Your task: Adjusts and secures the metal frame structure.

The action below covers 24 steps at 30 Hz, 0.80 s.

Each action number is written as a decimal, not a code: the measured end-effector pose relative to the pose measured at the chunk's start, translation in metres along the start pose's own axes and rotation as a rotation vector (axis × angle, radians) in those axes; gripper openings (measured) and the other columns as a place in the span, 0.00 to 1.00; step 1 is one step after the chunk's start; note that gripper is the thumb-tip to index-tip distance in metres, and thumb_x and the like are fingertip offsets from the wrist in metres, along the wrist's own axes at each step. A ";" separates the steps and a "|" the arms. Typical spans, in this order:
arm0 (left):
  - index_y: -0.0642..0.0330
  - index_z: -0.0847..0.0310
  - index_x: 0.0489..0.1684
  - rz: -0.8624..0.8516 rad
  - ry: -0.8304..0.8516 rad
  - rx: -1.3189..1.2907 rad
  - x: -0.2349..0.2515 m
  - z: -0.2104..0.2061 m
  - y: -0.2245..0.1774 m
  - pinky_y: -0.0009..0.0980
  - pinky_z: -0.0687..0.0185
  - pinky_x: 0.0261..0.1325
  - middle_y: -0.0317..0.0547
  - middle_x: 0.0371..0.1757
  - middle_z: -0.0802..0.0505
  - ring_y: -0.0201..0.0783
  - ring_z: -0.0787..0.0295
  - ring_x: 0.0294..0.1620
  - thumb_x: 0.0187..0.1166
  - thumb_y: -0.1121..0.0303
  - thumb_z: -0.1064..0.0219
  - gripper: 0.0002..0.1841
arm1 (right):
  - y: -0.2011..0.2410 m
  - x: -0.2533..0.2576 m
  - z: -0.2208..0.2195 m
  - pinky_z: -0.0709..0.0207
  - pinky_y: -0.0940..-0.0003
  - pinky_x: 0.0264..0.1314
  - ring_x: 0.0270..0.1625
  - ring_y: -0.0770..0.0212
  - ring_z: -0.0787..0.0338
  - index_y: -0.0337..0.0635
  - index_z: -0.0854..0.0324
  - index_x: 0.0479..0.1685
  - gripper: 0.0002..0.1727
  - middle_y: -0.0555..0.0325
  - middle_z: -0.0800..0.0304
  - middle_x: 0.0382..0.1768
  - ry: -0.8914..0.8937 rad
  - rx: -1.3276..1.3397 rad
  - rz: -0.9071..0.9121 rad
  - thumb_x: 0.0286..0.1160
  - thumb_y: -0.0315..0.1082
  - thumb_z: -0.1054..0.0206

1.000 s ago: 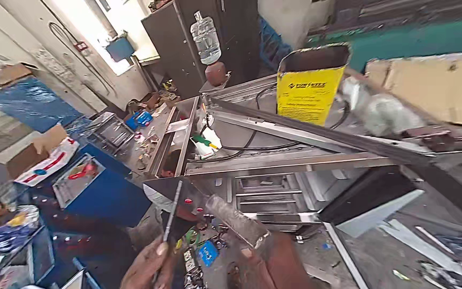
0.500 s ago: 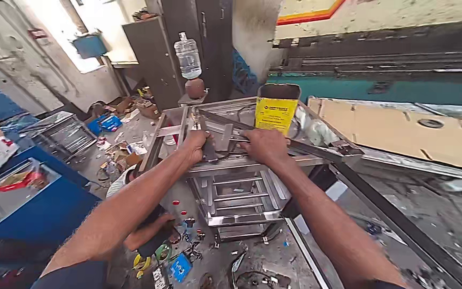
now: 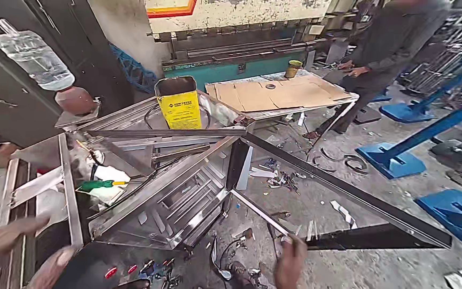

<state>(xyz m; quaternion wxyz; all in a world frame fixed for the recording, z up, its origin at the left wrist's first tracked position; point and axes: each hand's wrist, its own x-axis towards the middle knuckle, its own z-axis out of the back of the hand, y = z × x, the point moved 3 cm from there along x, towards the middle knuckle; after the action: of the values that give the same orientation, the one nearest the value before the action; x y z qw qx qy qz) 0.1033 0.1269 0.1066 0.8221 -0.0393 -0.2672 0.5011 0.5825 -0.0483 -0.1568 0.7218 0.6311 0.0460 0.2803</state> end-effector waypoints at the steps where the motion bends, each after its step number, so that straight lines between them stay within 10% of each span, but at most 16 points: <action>1: 0.61 0.27 0.75 0.011 -0.021 0.044 -0.016 -0.002 -0.002 0.57 0.25 0.72 0.67 0.68 0.16 0.61 0.18 0.69 0.82 0.45 0.33 0.32 | -0.021 0.002 0.043 0.22 0.70 0.62 0.57 0.68 0.17 0.20 0.34 0.70 0.26 0.41 0.18 0.57 -0.097 -0.143 0.025 0.89 0.38 0.45; 3: 0.64 0.27 0.70 0.050 0.015 0.078 -0.032 -0.011 -0.007 0.58 0.23 0.68 0.68 0.63 0.15 0.62 0.16 0.63 0.84 0.46 0.36 0.30 | -0.042 0.027 0.116 0.30 0.61 0.80 0.77 0.51 0.24 0.13 0.49 0.81 0.37 0.23 0.30 0.75 -0.250 -0.250 0.075 0.93 0.44 0.53; 5: 0.69 0.28 0.68 0.091 0.066 0.096 -0.034 -0.021 -0.009 0.60 0.23 0.65 0.71 0.59 0.15 0.64 0.16 0.59 0.84 0.44 0.40 0.33 | -0.054 0.072 0.155 0.33 0.54 0.84 0.88 0.48 0.34 0.23 0.61 0.91 0.41 0.29 0.42 0.87 -0.269 -0.077 0.020 0.96 0.52 0.67; 8: 0.66 0.29 0.72 0.169 0.081 0.184 -0.032 -0.034 0.001 0.65 0.19 0.51 0.67 0.54 0.12 0.64 0.12 0.51 0.85 0.36 0.48 0.38 | -0.053 0.130 0.151 0.17 0.51 0.67 0.71 0.58 0.16 0.45 0.46 0.91 0.36 0.50 0.21 0.76 -0.176 0.169 -0.208 0.94 0.59 0.64; 11: 0.56 0.32 0.77 0.270 0.076 0.279 -0.031 -0.045 0.004 0.68 0.22 0.31 0.58 0.39 0.09 0.62 0.10 0.33 0.81 0.27 0.58 0.43 | -0.074 0.149 0.141 0.11 0.55 0.55 0.53 0.57 0.07 0.34 0.33 0.75 0.23 0.46 0.09 0.57 0.014 0.229 -0.225 0.89 0.39 0.51; 16: 0.53 0.22 0.64 0.298 0.039 0.367 -0.028 -0.048 0.006 0.68 0.25 0.28 0.56 0.31 0.10 0.65 0.11 0.30 0.80 0.23 0.68 0.45 | -0.122 0.106 0.175 0.23 0.54 0.80 0.76 0.59 0.18 0.29 0.34 0.81 0.34 0.44 0.18 0.73 0.290 0.048 -0.067 0.93 0.51 0.52; 19: 0.56 0.14 0.50 0.285 0.004 0.366 -0.024 -0.048 -0.007 0.71 0.24 0.32 0.64 0.32 0.09 0.71 0.10 0.35 0.86 0.30 0.68 0.42 | -0.112 0.054 0.180 0.20 0.59 0.73 0.66 0.62 0.13 0.25 0.27 0.71 0.32 0.45 0.12 0.62 0.444 -0.046 -0.115 0.80 0.45 0.32; 24: 0.51 0.11 0.48 0.325 -0.065 0.320 -0.027 -0.038 -0.016 0.66 0.19 0.35 0.55 0.34 0.06 0.62 0.08 0.37 0.89 0.34 0.62 0.36 | -0.054 -0.051 0.089 0.15 0.64 0.67 0.55 0.71 0.08 0.31 0.14 0.55 0.19 0.53 0.05 0.49 1.067 -0.056 0.018 0.77 0.40 0.28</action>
<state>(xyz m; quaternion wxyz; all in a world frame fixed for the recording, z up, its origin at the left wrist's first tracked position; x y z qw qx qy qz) 0.1245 0.1039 0.0687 0.7171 0.0654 -0.2009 0.6642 0.5963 -0.1533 -0.2045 0.6120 0.3818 0.3938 0.5698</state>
